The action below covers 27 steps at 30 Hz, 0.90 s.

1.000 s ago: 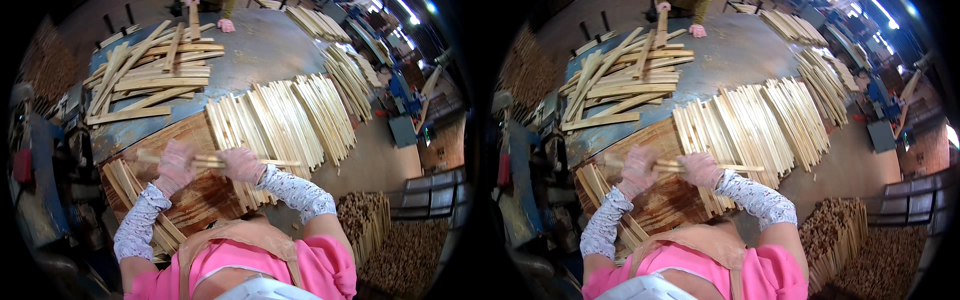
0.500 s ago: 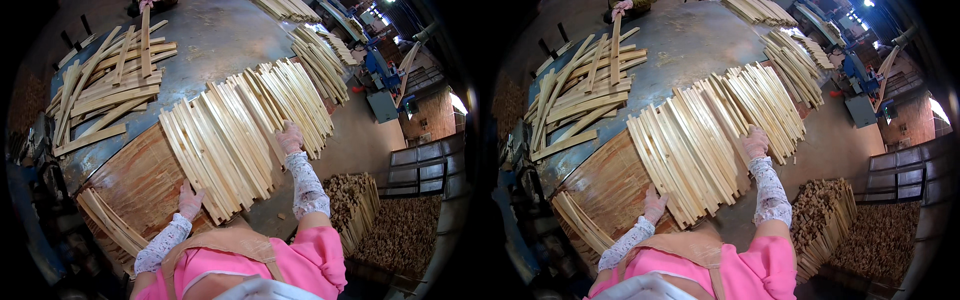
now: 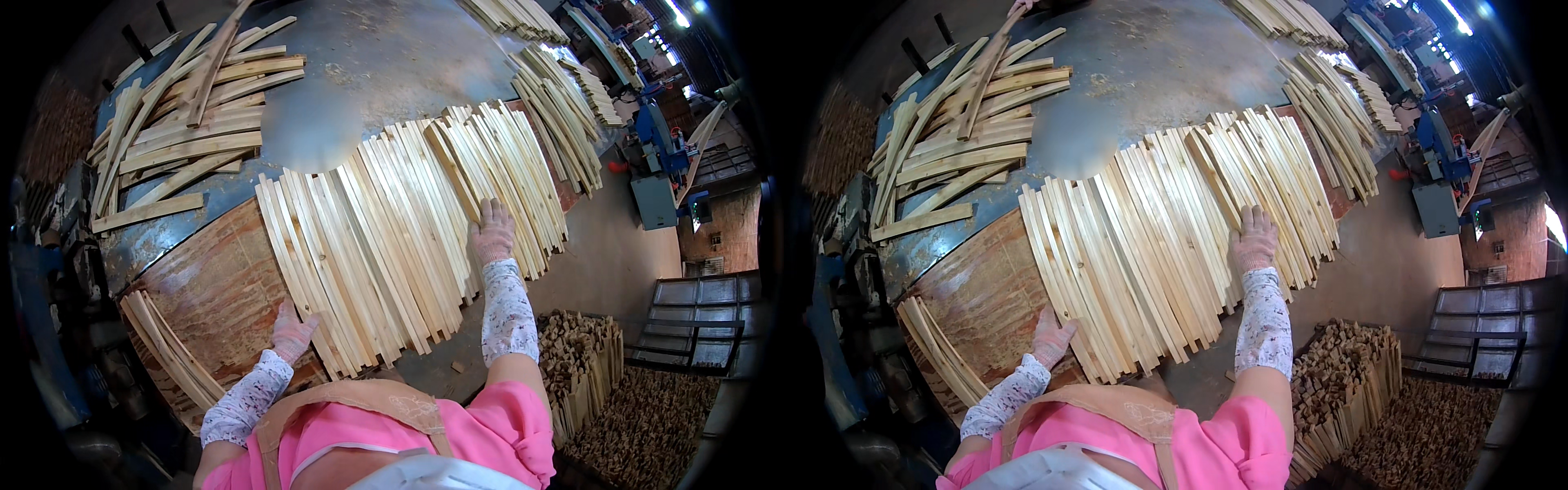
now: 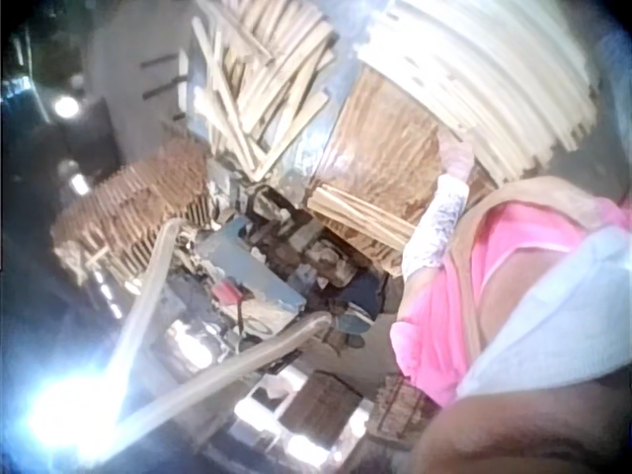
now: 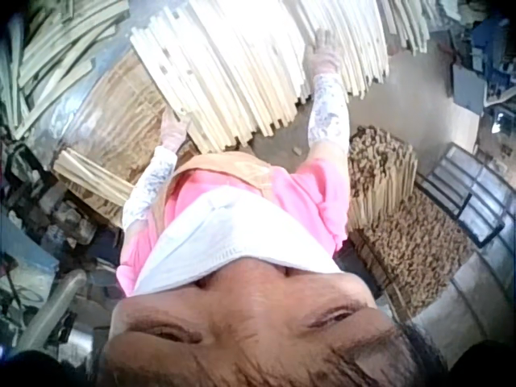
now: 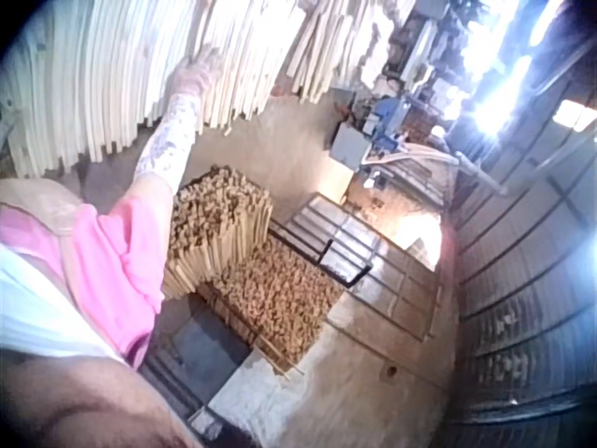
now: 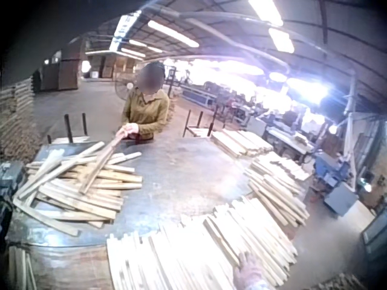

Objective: The person sorts wooden planks on a workbench in a workshop. They pick up individual planks from a disorganized pile, inspect them, and place them into a neat, aligned stack. The process involves repetitive handling and organizing of the wood pieces.

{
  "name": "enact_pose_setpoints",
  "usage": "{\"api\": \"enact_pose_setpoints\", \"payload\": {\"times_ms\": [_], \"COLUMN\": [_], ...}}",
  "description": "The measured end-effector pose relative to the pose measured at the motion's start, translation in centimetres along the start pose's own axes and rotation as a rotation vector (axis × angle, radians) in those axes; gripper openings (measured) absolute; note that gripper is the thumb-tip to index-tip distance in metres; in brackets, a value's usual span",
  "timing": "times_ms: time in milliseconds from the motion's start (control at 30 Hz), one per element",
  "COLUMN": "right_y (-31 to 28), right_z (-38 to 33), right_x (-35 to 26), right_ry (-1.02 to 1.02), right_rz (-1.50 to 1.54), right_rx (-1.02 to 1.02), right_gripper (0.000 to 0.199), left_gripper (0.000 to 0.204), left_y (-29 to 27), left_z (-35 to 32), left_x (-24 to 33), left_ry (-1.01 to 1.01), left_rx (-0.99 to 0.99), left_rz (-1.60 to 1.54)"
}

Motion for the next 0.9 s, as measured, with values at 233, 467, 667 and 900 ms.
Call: {"api": "enact_pose_setpoints", "payload": {"times_ms": [233,467,667,900], "right_y": [-0.5,-2.8,-5.6,-14.4], "right_z": [0.1,1.4,-0.1,-8.2], "right_x": [0.5,-2.0,-2.4,-22.3], "right_ry": [0.042,0.113,0.126,-0.400], "right_rz": [-0.035,-0.057,0.036,0.618], "right_rx": [-0.027,-0.198,-0.121,0.255], "right_gripper": [0.074,0.076,0.071,0.062], "left_gripper": [0.083,0.077,0.049,0.051], "left_y": [0.4,-1.5,-9.3,-26.0], "left_z": [0.5,0.3,3.5,20.5], "left_x": [-0.2,-0.1,2.8,3.6], "left_ry": [0.166,0.204,0.292,0.252], "left_rx": [0.147,-0.016,0.069,0.749], "left_rz": [-0.051,-0.106,-0.221,-0.039]}}
Point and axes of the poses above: each hand's wrist, its own z-axis towards the middle knuckle, its own y-axis out of the palm, x = y × z, the point moved 8 cm from there along z, towards the middle knuckle, and after that the axes turned 9 degrees about -z, right-handed, at the moved point
